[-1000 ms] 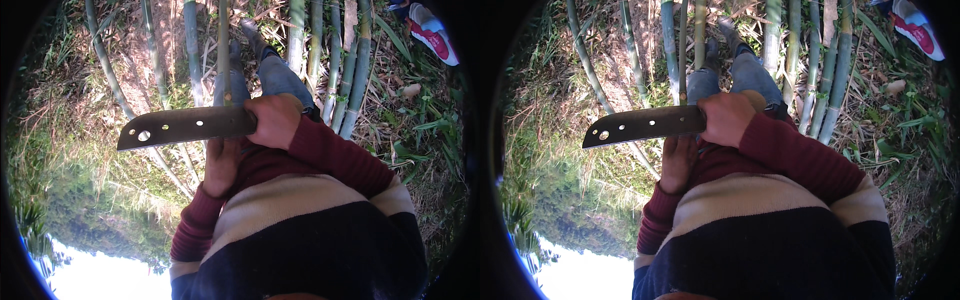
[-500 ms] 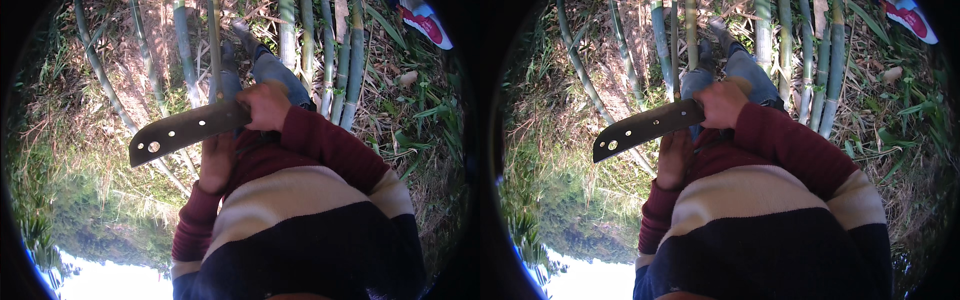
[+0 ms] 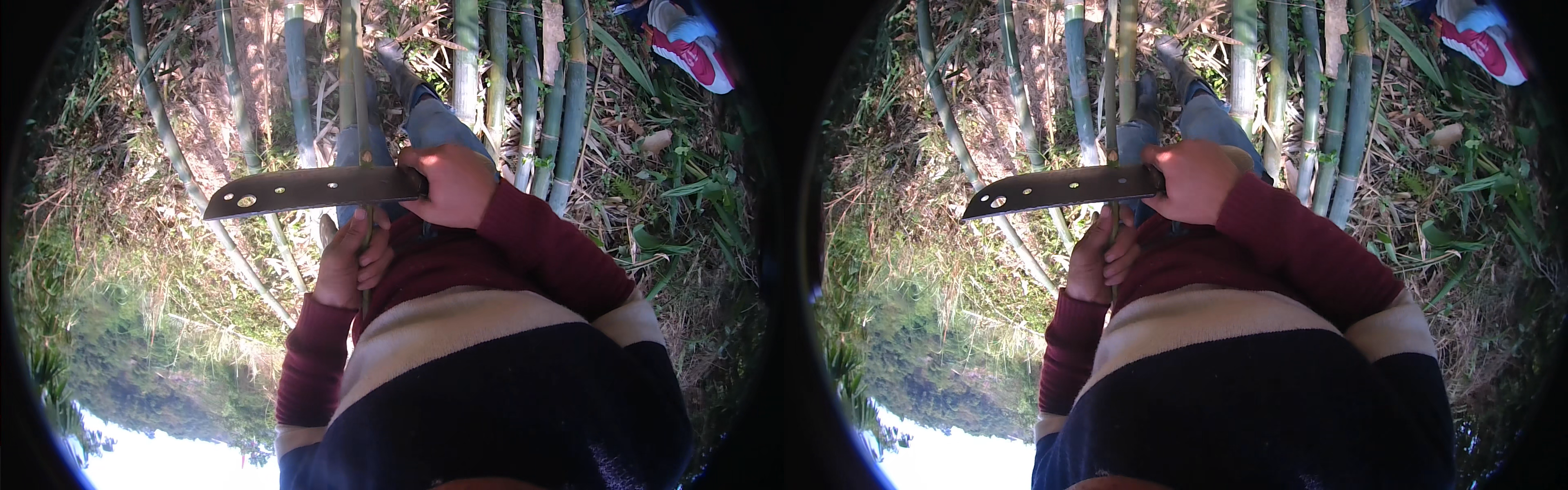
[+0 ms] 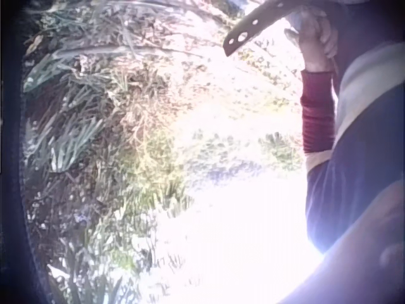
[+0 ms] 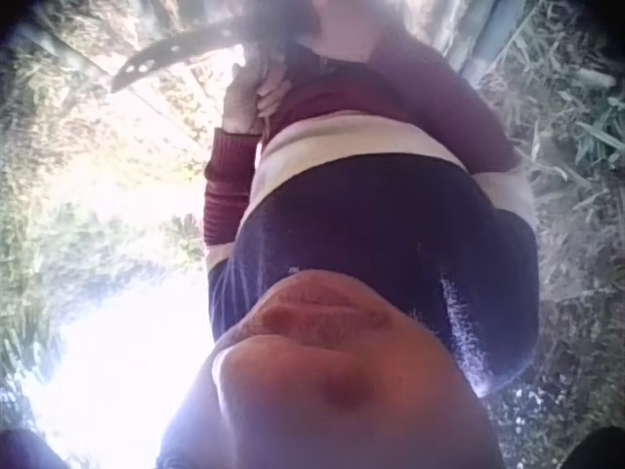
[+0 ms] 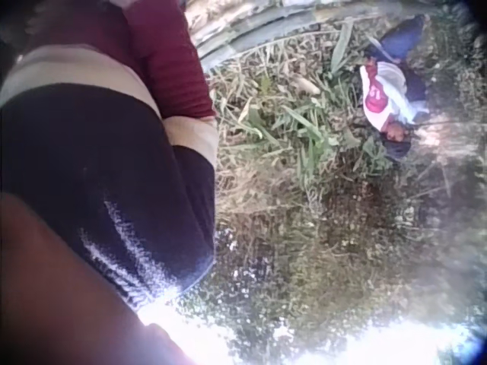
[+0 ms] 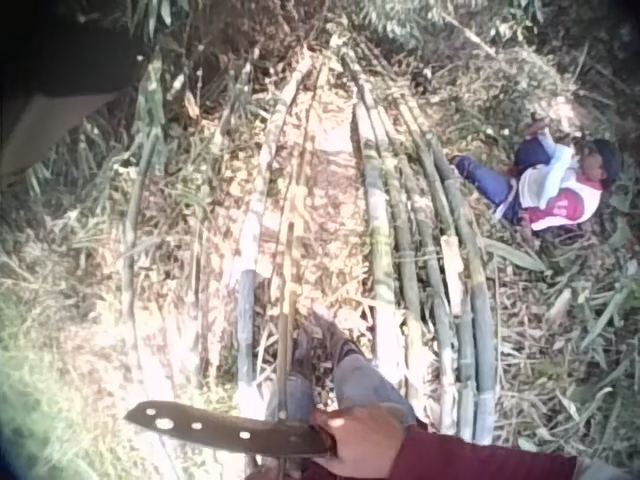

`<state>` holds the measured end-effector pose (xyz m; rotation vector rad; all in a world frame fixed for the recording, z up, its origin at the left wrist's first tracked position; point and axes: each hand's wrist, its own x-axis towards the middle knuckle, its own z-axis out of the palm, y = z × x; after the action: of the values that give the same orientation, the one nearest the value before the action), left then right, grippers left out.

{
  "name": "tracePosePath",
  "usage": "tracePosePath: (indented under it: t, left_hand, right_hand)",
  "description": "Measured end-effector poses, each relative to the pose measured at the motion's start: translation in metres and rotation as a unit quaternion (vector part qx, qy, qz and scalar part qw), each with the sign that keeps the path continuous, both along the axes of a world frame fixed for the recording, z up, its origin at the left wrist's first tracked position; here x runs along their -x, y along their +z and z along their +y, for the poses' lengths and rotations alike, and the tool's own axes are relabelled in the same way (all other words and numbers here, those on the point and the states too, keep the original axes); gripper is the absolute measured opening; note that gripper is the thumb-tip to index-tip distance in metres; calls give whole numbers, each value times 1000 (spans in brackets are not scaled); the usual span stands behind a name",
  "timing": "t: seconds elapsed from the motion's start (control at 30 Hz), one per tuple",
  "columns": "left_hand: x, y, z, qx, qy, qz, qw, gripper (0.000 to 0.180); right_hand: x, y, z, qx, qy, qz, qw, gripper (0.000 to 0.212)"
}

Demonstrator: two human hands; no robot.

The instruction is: The person uses a large machete to chop bamboo stalks into smaller sections. They repeatedly position the stalks, strike them with the blade, and separate the cut pieces, which accumulate on the ground.

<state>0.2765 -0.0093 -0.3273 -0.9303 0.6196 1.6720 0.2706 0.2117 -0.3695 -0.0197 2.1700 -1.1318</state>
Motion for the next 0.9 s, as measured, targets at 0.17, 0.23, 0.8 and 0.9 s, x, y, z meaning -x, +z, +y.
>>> tracePosePath:
  t: [0.17, 0.23, 0.8, 0.9]
  left_hand:
    - [14, 15, 22, 211, -100, 117, 965, 28]
    - [5, 7, 18, 216, -133, 132, 958, 24]
    - [-17, -14, -13, 236, -230, 273, 904, 19]
    - [-15, -11, -7, 238, -188, 233, 924, 20]
  right_hand:
    - [-14, 25, -20, -69, 20, -14, 997, 31]
    - [-10, 24, -20, -73, -2, -1, 997, 30]
    - [10, -5, -31, -31, 27, -36, 998, 27]
    - [9, -12, -32, -32, 45, -42, 998, 27]
